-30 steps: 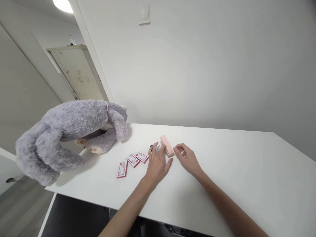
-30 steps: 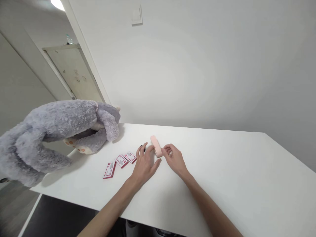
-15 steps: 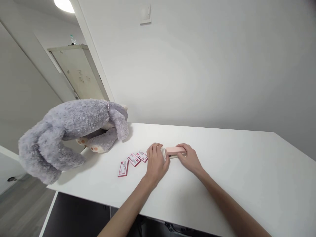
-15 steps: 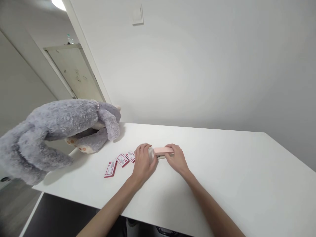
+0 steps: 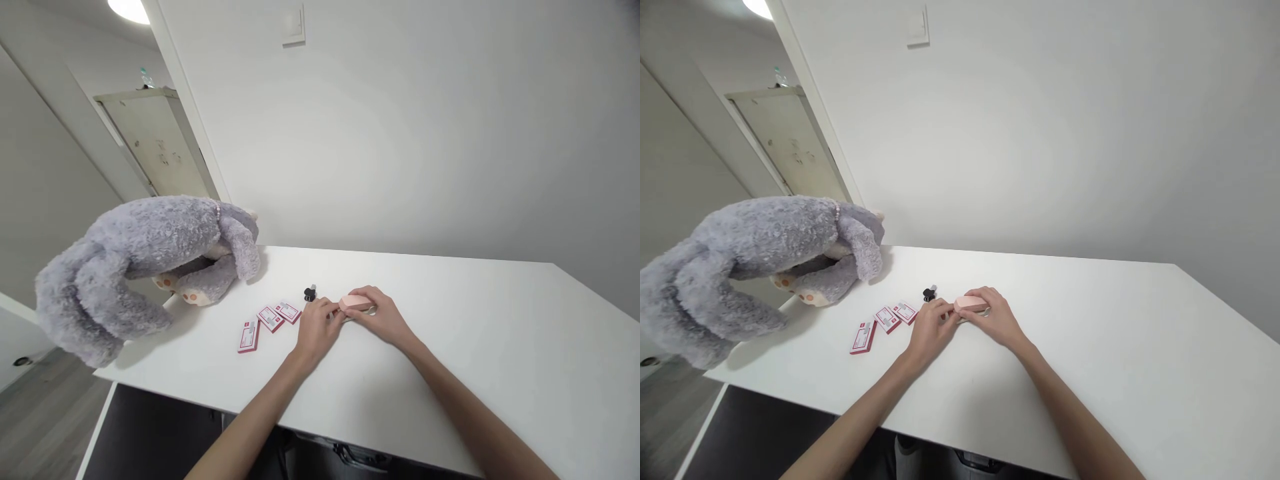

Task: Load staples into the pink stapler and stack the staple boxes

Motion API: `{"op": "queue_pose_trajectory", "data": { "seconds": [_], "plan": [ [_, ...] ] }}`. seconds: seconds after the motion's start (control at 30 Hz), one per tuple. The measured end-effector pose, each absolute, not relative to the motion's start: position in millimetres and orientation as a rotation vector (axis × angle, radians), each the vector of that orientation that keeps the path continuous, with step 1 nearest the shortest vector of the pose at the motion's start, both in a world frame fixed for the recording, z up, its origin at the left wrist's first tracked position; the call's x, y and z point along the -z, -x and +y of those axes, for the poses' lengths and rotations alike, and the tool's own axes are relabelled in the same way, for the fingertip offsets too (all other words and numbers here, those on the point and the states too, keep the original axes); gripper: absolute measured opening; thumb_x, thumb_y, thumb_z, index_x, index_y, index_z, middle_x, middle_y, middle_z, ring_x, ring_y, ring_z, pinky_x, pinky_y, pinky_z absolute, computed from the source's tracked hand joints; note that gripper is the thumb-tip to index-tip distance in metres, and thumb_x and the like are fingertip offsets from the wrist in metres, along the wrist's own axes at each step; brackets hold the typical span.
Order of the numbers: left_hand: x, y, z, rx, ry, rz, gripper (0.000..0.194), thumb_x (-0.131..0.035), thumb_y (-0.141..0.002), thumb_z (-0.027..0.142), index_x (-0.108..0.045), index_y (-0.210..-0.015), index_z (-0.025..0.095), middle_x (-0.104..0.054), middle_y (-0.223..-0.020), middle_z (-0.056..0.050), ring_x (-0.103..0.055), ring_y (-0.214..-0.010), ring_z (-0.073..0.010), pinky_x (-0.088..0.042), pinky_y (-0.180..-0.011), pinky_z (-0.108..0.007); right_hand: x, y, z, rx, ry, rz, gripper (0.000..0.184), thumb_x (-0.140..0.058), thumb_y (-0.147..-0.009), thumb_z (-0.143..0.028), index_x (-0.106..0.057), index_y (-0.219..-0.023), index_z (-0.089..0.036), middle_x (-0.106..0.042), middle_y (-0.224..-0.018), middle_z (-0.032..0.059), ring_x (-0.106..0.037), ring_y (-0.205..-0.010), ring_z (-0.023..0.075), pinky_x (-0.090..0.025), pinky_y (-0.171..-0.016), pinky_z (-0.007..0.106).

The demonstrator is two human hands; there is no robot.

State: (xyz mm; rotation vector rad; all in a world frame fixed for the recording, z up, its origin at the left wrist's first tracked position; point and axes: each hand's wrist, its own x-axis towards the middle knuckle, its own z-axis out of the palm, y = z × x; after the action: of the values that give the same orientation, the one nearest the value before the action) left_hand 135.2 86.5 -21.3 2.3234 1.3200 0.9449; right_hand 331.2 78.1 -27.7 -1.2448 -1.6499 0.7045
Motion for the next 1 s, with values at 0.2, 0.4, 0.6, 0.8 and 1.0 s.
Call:
{"op": "queue_pose_trajectory", "data": {
  "seconds": [0.2,0.4,0.6,0.8,1.0],
  "plan": [
    [17,-137,86,-0.925,-2.173,1.277,0.03,-0.06,-0.097,0.035,-0.066,-0.072,0.019,-0.058,-0.068,0.002,-0.049,-0.062,-0.0131,-0.033,-0.06,-0.027,33,-334,80,-0.81,1.228,-1.581,0.033,-0.077,-0.083,-0.049,-0.071,-0.108,-0.028,-0.071,-0.116,0.0042,-0.064,-0.109,0.0261,-0.05,-0.093,0.039],
    [16,-137,84,-0.911,-2.195,1.258,0.031,-0.059,-0.096,0.038,-0.066,-0.073,0.019,-0.06,-0.067,0.002,-0.047,-0.06,-0.0126,-0.032,-0.059,-0.027,36,-336,81,-0.831,1.225,-1.591,0.034,-0.077,-0.082,-0.05,-0.071,-0.108,-0.029,-0.07,-0.117,0.0047,-0.063,-0.11,0.0265,-0.05,-0.095,0.04],
    [16,-138,84,-0.886,-2.205,1.284,0.034,-0.061,-0.095,0.041,-0.063,-0.068,0.019,-0.061,-0.067,0.001,-0.047,-0.059,-0.0127,-0.03,-0.057,-0.027,36,-338,81,-0.821,1.223,-1.613,0.034,-0.075,-0.082,-0.051,-0.071,-0.108,-0.029,-0.07,-0.115,0.0052,-0.063,-0.109,0.0269,-0.051,-0.094,0.04],
    [19,-139,85,-0.906,-2.219,1.305,0.033,-0.061,-0.094,0.038,-0.061,-0.066,0.02,-0.06,-0.065,0.002,-0.046,-0.058,-0.0126,-0.029,-0.057,-0.027,38,-339,81,-0.818,1.209,-1.618,0.031,-0.076,-0.083,-0.048,-0.071,-0.107,-0.03,-0.069,-0.114,0.0043,-0.062,-0.108,0.026,-0.05,-0.094,0.039],
    [20,-138,86,-0.869,-2.226,1.313,0.035,-0.062,-0.094,0.04,-0.059,-0.065,0.02,-0.06,-0.064,0.002,-0.046,-0.056,-0.0124,-0.028,-0.056,-0.027,39,-339,80,-0.836,1.219,-1.609,0.033,-0.076,-0.082,-0.051,-0.071,-0.107,-0.029,-0.068,-0.114,0.0049,-0.062,-0.109,0.0269,-0.05,-0.095,0.04]
  ]
}}
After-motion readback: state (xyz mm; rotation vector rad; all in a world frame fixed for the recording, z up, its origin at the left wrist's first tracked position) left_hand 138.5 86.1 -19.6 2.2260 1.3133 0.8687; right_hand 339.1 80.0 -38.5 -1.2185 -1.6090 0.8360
